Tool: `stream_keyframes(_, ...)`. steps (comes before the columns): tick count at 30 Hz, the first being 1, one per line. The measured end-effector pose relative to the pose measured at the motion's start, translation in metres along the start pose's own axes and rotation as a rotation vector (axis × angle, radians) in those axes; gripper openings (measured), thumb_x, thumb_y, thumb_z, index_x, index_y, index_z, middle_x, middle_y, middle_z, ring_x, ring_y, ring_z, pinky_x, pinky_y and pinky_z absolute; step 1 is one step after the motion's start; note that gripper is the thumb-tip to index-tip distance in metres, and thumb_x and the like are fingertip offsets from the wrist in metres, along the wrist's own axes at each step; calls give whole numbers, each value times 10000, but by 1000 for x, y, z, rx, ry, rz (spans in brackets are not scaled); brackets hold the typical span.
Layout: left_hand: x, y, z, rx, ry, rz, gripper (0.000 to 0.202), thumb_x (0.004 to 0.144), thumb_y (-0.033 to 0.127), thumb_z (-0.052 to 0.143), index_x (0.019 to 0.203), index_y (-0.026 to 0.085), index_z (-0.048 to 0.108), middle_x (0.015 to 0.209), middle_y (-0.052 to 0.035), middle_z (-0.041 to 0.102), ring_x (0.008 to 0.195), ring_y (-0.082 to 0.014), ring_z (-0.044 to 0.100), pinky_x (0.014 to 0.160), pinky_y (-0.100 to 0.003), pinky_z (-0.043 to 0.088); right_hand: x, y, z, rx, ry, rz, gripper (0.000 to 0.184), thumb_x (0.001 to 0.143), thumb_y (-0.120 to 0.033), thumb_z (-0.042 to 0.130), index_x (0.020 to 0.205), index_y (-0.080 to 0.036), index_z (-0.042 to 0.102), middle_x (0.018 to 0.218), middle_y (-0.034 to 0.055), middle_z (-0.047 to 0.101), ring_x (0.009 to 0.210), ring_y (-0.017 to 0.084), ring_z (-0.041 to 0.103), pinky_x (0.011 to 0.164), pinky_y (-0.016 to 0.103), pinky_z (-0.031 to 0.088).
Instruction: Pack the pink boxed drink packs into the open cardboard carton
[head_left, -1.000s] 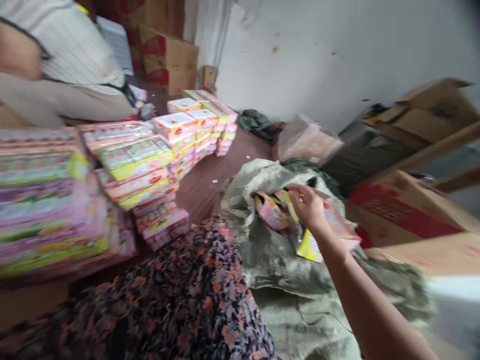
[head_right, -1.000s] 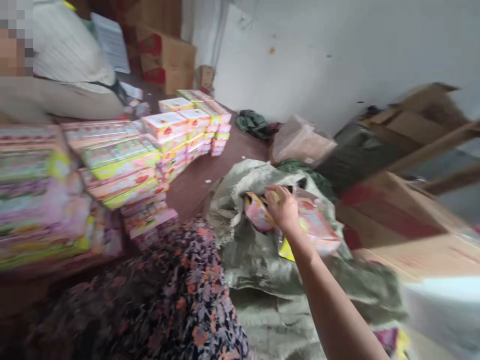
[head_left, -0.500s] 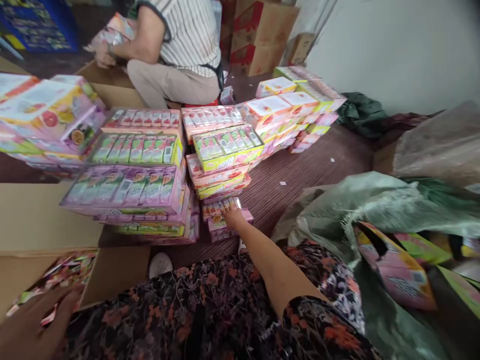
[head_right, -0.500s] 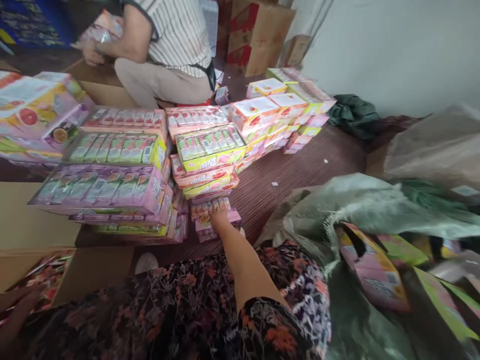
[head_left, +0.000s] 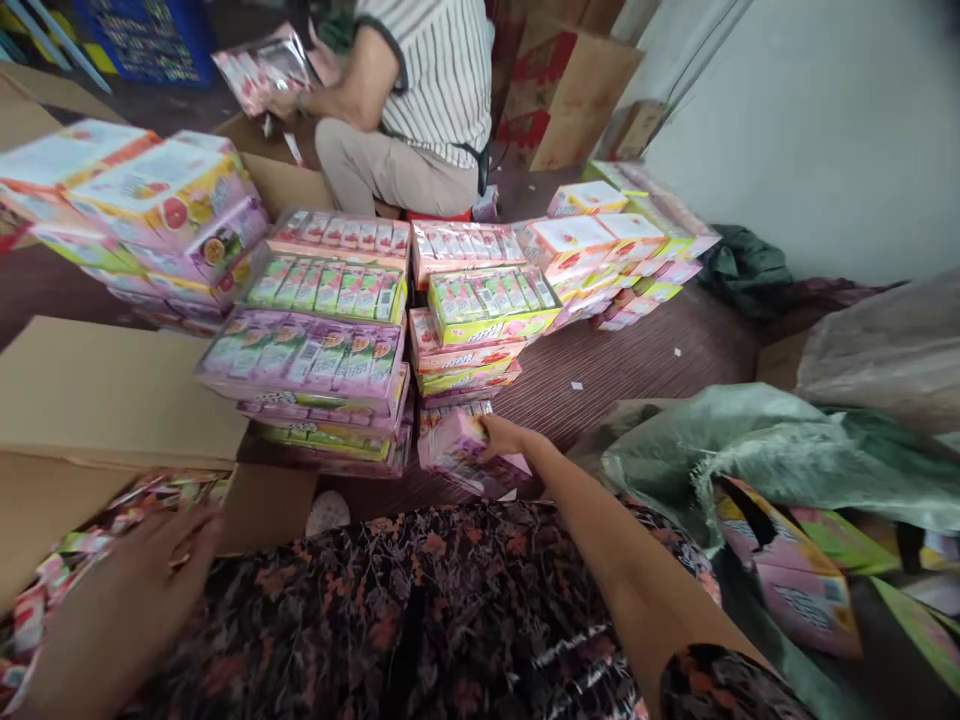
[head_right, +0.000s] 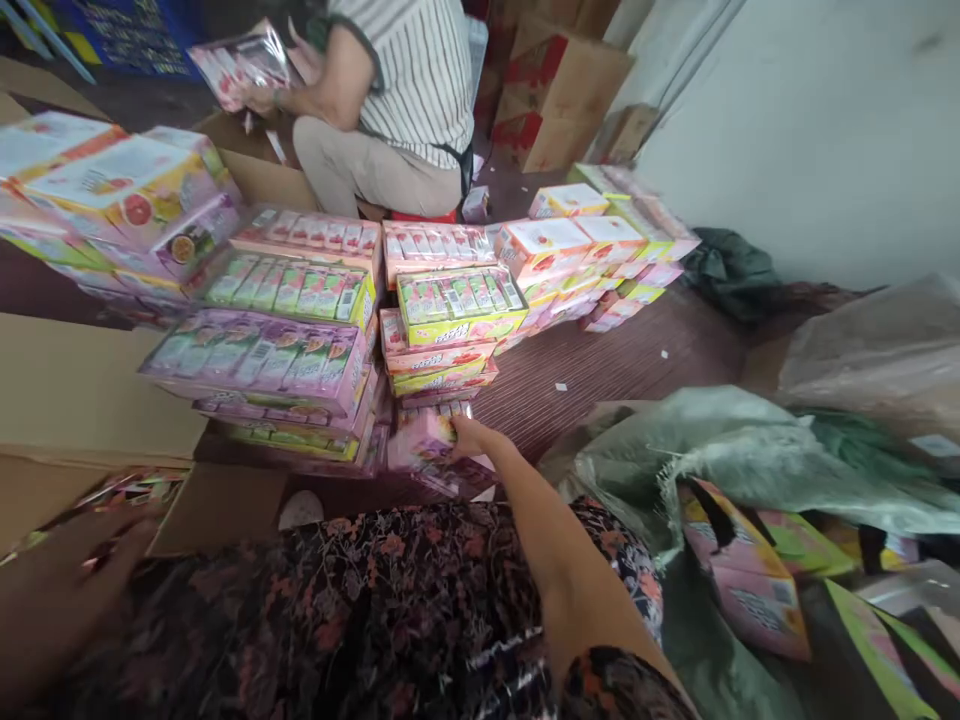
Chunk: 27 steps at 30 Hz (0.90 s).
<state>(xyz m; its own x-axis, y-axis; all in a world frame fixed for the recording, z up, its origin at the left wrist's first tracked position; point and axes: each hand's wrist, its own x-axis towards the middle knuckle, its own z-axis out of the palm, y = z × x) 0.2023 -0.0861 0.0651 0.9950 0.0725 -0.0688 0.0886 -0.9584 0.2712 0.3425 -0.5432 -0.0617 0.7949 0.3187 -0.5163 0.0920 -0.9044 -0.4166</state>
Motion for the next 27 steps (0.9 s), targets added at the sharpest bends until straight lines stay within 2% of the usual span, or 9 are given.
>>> stream_keyframes(3,-2,32,-13,14,12,70,540,937,491,297,1043,129,683,1120,-136,691,1121,-324,604,1034,-484,430,-59,-3,-54,635,115,-144,671,555,-264,843,1172,-128,618,1135,98,709,1061,254,651,1000,420,492)
stream_keyframes(6,-10,66,-19,-185,96,170,577,927,544,321,1045,133,708,1088,-149,695,1074,-327,612,1015,-482,442,-119,-28,-82,1022,226,-283,615,563,-296,837,1134,-184,636,1074,48,733,1013,218,674,1016,413,486)
stream_keyframes(10,-36,135,-29,-597,143,334,536,926,562,388,1241,228,662,1264,-101,653,1203,-268,575,1064,-415,439,-162,-86,-71,1325,307,-333,608,504,-341,831,1079,-243,659,944,27,752,946,252,703,916,439,547)
stream_keyframes(11,-45,151,-32,-623,136,414,529,907,544,453,1306,242,627,1338,-98,608,1261,-273,537,1081,-419,431,-165,-102,-63,1372,312,-346,622,484,-350,832,1074,-251,663,910,26,753,938,266,707,895,449,556)
stream_keyframes(14,-68,176,-45,-621,321,447,611,863,496,571,1410,225,538,1409,-133,526,1312,-307,488,1094,-456,422,-166,-148,-41,1460,316,-407,650,454,-389,837,1070,-257,678,838,27,753,898,292,714,871,469,568)
stream_keyframes(16,-80,170,-56,-564,466,436,542,884,452,562,1374,220,570,1377,-133,544,1278,-299,516,1091,-443,424,-166,-177,-29,1496,277,-450,668,455,-442,842,1076,-249,689,814,37,753,903,312,712,887,493,562)
stream_keyframes(19,-96,138,-75,-475,582,377,392,899,404,546,1221,213,663,1226,-114,634,1156,-268,585,1046,-407,451,-169,-222,-16,1497,187,-494,679,496,-501,844,1098,-224,698,856,67,762,1012,333,688,967,515,521)
stream_keyframes(24,-118,83,-99,-487,494,-84,425,762,503,682,988,143,671,967,-125,675,961,-297,621,880,-432,506,-187,-302,9,1340,87,-443,630,613,-535,836,1122,-187,706,1094,116,742,1051,326,668,999,494,490)
stream_keyframes(27,-133,46,-104,-720,457,-297,514,712,614,689,894,135,647,807,-94,685,777,-267,638,722,-374,513,-189,-339,19,1189,120,-490,658,658,-596,809,1177,-209,693,1193,116,711,1123,313,634,1030,461,462)
